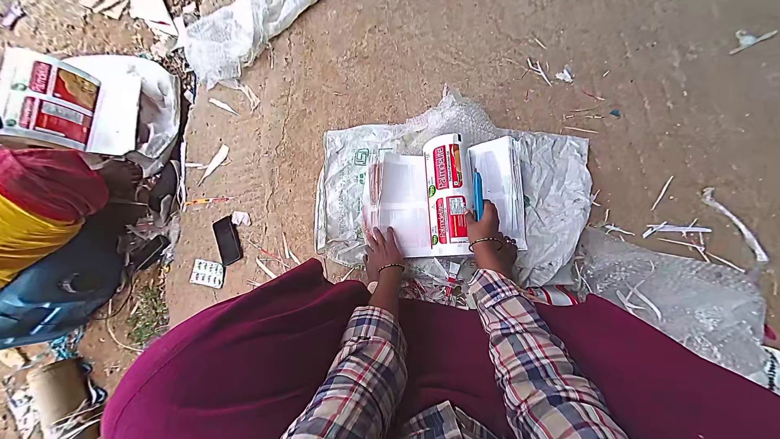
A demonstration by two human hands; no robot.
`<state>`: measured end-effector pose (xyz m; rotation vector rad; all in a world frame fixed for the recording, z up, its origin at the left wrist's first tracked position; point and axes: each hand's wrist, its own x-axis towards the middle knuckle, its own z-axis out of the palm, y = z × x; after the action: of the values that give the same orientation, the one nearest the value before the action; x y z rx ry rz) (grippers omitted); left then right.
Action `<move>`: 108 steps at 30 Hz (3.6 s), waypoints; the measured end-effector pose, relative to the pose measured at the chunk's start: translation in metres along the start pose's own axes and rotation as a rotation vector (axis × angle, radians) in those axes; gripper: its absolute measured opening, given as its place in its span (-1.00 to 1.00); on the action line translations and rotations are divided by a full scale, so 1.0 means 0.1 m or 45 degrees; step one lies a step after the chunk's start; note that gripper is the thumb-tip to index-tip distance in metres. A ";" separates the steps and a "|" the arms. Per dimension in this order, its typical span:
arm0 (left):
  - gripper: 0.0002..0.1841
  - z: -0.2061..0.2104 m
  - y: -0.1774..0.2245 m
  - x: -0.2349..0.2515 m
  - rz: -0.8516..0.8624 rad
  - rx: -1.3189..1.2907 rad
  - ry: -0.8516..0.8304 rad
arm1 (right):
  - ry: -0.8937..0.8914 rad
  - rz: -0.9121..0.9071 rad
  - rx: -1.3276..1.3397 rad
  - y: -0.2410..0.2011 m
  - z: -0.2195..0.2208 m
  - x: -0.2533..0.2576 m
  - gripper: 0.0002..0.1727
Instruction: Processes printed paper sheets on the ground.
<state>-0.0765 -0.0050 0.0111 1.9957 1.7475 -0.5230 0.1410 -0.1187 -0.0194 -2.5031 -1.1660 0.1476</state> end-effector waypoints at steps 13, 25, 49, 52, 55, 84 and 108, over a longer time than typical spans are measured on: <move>-0.26 -0.34 0.25 0.62 0.185 0.172 -0.202 | -0.296 0.359 0.482 -0.56 -0.41 0.96 -0.52; -0.17 0.30 1.17 -0.08 0.522 -0.872 0.297 | -0.338 0.370 0.279 -0.69 -0.56 0.89 -0.64; 0.25 0.36 1.05 -0.05 0.536 -1.070 0.197 | -0.505 0.525 -0.061 0.67 -0.32 1.25 -0.52; 0.27 0.34 1.09 -0.05 0.490 -1.067 0.206 | -0.492 0.557 0.033 0.70 -0.32 1.27 -0.53; 0.31 0.37 1.12 -0.05 0.444 -1.062 0.258 | -0.339 0.649 0.203 0.66 -0.40 1.22 -0.52; -0.30 0.40 1.07 0.00 0.507 -1.165 0.264 | -0.588 0.416 1.152 0.17 -0.51 -0.23 -0.24; 0.29 0.29 1.09 -0.09 0.405 -1.056 0.211 | -0.179 0.707 0.298 0.14 -0.57 -0.06 -0.55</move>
<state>0.0304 -0.0401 -0.0002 1.6556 1.3519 0.4281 0.1613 -0.1486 0.0275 -2.5621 -0.4345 0.5761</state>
